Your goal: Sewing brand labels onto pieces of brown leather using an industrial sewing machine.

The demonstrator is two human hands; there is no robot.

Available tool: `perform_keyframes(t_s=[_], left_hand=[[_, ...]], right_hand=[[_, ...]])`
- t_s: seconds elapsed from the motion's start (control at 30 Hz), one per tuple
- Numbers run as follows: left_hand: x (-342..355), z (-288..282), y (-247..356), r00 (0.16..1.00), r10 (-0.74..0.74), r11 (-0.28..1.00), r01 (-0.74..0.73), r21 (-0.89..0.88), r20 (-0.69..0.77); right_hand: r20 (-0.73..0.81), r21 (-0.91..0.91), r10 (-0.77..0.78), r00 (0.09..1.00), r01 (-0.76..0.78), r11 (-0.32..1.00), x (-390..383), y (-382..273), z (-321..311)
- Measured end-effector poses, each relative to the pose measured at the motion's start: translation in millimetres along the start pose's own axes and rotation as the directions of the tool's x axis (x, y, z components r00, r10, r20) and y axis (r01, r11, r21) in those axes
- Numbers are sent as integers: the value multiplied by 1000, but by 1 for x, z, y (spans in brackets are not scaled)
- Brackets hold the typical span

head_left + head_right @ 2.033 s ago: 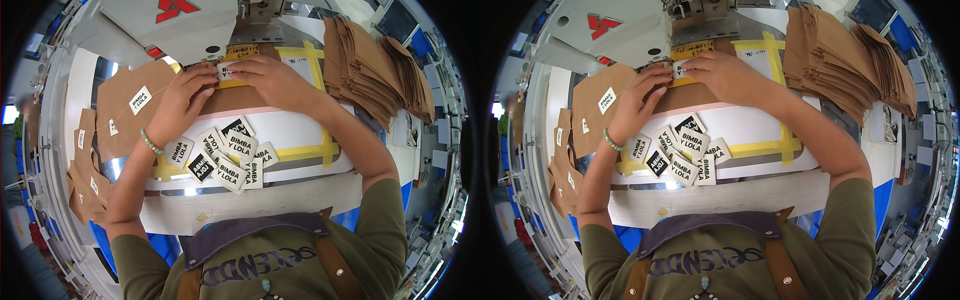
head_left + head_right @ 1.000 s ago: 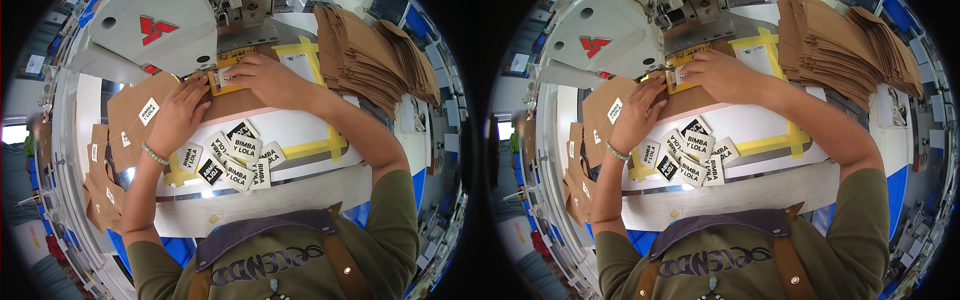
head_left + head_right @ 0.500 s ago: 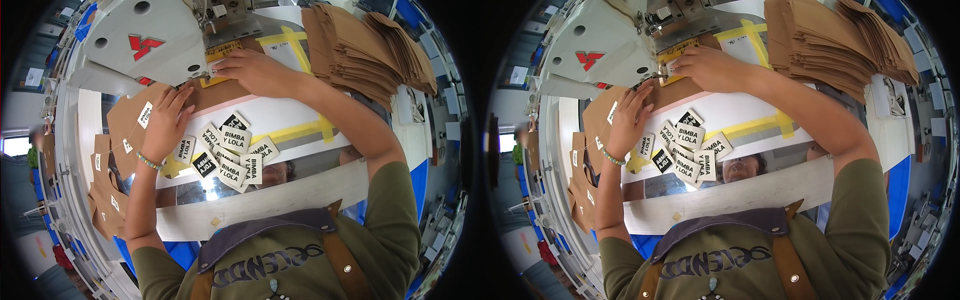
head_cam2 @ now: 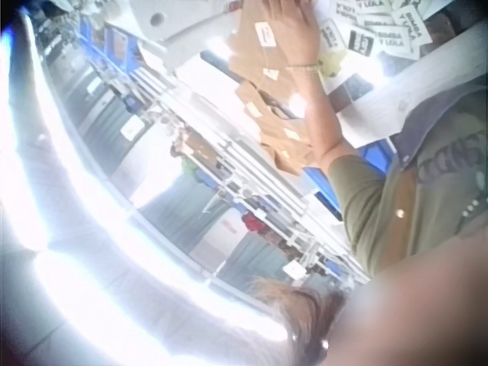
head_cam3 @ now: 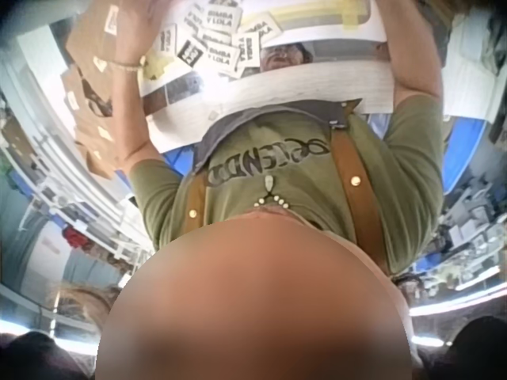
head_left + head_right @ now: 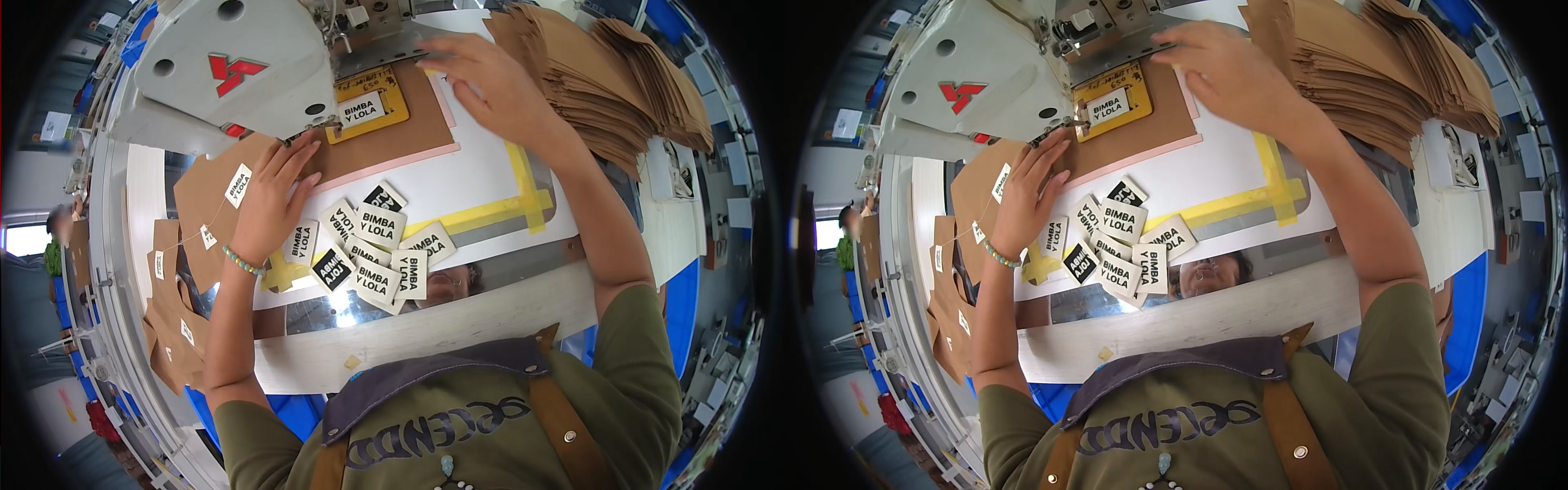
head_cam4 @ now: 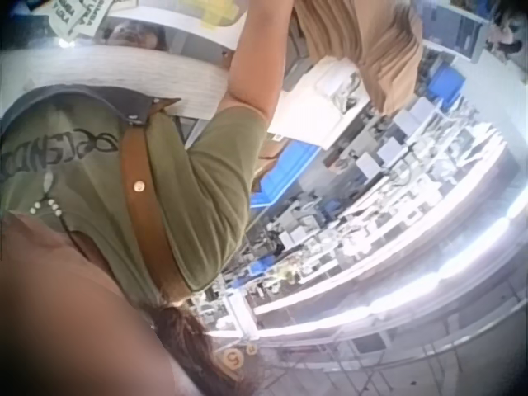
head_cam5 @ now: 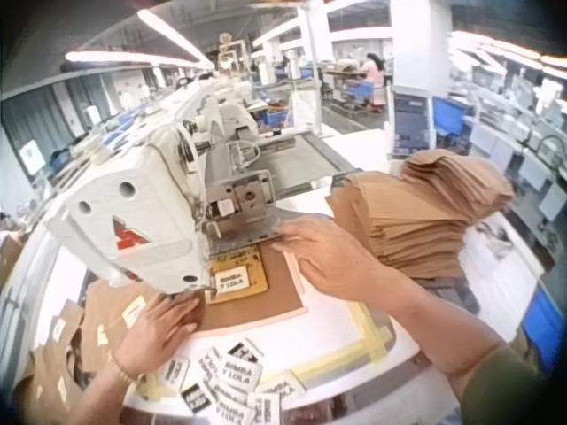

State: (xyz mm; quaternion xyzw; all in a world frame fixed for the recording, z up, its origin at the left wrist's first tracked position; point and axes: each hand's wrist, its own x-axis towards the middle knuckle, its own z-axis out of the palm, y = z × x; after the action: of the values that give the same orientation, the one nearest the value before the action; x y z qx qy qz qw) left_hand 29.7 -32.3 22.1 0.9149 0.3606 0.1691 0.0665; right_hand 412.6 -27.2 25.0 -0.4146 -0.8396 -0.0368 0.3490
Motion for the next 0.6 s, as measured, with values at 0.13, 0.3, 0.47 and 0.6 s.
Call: perform_keyframes(t_s=[0.13, 0.3, 0.47, 0.6], left_hand=[[7, 2, 7, 999, -37, 998, 38, -40, 16], [8, 6, 8, 1000, -8, 999, 8, 32, 5], [14, 4, 8, 1000, -17, 999, 16, 43, 23], [18, 7, 5, 996, 44, 999, -45, 10, 73]], right_hand=[[5, -98, 13, 1000, -13, 995, -4, 22, 7], [26, -85, -16, 1000, 18, 996, -3, 24, 10], [42, -107, -43, 998, 47, 993, -7, 29, 11], [59, -97, -44, 997, 49, 994, -10, 34, 12]])
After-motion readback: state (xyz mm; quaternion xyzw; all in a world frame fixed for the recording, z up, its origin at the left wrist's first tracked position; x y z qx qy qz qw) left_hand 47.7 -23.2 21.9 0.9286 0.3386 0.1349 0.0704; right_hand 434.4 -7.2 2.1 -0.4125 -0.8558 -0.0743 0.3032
